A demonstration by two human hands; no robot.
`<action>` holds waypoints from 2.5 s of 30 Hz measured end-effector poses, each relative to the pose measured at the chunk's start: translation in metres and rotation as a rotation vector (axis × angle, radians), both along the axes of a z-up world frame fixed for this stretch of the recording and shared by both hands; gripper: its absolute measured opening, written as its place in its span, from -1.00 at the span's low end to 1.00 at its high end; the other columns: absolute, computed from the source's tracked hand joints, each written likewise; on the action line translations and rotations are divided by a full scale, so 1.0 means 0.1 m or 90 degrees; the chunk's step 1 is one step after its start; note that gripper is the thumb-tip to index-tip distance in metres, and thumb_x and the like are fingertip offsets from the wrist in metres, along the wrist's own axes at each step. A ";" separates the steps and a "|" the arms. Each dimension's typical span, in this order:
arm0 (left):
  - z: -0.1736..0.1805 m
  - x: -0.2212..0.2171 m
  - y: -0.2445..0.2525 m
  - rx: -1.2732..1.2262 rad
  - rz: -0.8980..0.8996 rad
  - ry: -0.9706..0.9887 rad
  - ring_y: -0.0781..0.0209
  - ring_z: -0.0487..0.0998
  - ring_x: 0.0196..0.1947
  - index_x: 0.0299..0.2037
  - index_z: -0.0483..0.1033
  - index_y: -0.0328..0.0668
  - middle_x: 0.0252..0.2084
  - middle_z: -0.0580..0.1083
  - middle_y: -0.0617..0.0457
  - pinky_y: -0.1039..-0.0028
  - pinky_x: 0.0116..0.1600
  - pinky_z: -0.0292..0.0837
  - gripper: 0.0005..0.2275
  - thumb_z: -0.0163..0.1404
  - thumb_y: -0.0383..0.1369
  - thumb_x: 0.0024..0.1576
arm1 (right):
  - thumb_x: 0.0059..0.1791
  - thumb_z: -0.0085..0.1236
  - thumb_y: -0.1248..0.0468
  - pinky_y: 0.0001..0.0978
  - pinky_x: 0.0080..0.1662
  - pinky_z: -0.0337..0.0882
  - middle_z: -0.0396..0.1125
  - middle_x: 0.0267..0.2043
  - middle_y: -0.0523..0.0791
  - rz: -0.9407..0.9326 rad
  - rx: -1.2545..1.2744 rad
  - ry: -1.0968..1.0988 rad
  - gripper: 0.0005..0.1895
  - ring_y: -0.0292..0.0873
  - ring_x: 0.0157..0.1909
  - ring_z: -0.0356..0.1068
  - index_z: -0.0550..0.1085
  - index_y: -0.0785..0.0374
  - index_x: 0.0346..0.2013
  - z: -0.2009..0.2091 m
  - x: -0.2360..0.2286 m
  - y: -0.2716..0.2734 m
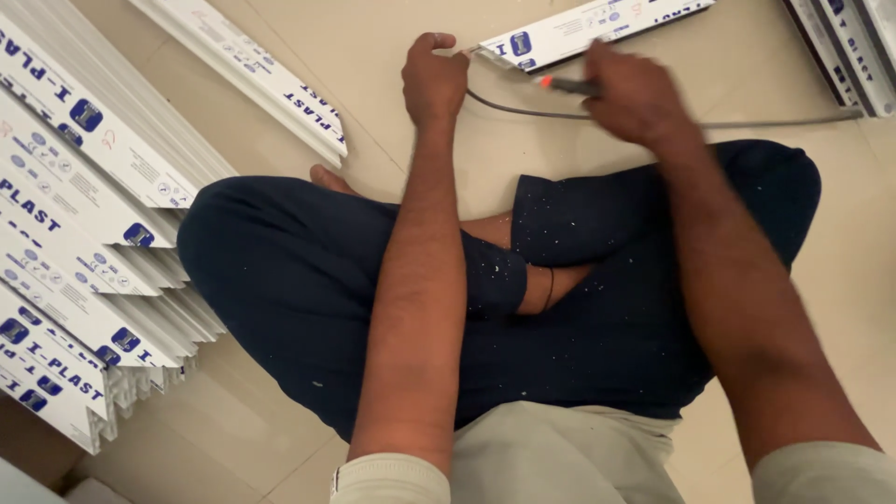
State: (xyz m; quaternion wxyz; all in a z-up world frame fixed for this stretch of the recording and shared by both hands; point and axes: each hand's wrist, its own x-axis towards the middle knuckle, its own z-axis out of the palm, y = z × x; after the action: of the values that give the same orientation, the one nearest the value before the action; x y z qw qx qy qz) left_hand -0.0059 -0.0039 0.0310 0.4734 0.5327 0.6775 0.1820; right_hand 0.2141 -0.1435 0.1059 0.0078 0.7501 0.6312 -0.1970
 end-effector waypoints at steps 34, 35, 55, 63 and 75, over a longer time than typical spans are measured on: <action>-0.05 0.18 -0.04 0.170 0.085 -0.043 -0.12 0.63 -0.37 -0.46 0.60 -0.17 -0.41 0.61 -0.06 0.18 -0.18 0.54 -0.83 0.12 -0.24 -0.10 | 0.17 0.00 0.18 -0.07 -0.46 0.36 0.48 -0.34 0.02 0.070 0.172 -0.129 -0.69 0.06 -0.42 0.48 0.51 -0.06 0.21 0.18 -0.68 0.16; -0.02 0.17 -0.01 0.182 0.071 -0.048 -0.13 0.63 -0.39 -0.47 0.58 -0.21 -0.42 0.61 -0.07 0.18 -0.18 0.55 -0.80 0.14 -0.23 -0.09 | 0.18 0.01 0.19 -0.09 -0.45 0.36 0.48 -0.32 0.00 0.084 0.218 -0.134 -0.67 0.04 -0.40 0.48 0.51 -0.06 0.24 0.16 -0.69 0.14; 0.23 0.42 -0.29 0.369 -0.395 -0.094 -0.16 0.47 -0.12 -0.22 0.42 -0.28 -0.16 0.42 -0.10 0.12 -0.06 0.39 -0.64 0.38 -0.43 -0.09 | -0.13 0.24 0.41 -0.04 0.13 0.31 0.38 -0.04 0.02 0.106 0.353 0.004 -0.67 0.11 0.08 0.35 0.57 0.33 -0.07 -0.14 -0.10 0.25; 0.60 0.25 -0.32 0.519 -0.425 -0.035 -0.12 0.42 -0.01 -0.06 0.50 -0.20 -0.05 0.41 -0.14 0.17 0.03 0.34 -0.57 0.20 -0.67 -0.17 | -0.14 0.24 0.35 -0.13 -0.06 0.36 0.35 -0.21 -0.03 0.146 0.394 0.021 -0.84 0.03 -0.11 0.34 0.52 0.30 -0.28 -0.07 -0.33 0.30; 0.52 0.19 -0.31 0.559 -0.444 0.031 0.00 0.39 0.03 0.00 0.59 -0.08 0.00 0.49 0.12 0.23 0.11 0.28 -0.53 0.18 -0.66 -0.16 | -0.22 0.36 0.22 -0.15 -0.12 0.40 0.36 -0.27 -0.05 0.123 0.487 -0.058 -0.76 0.01 -0.15 0.38 0.48 0.24 -0.40 -0.30 -0.39 0.26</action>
State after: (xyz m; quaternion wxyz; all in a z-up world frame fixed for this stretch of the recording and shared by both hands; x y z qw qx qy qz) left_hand 0.0128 -0.0349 0.0833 0.2235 0.8764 0.3327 0.2670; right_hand 0.1753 -0.1174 0.0764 -0.2254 0.6442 0.7256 0.0875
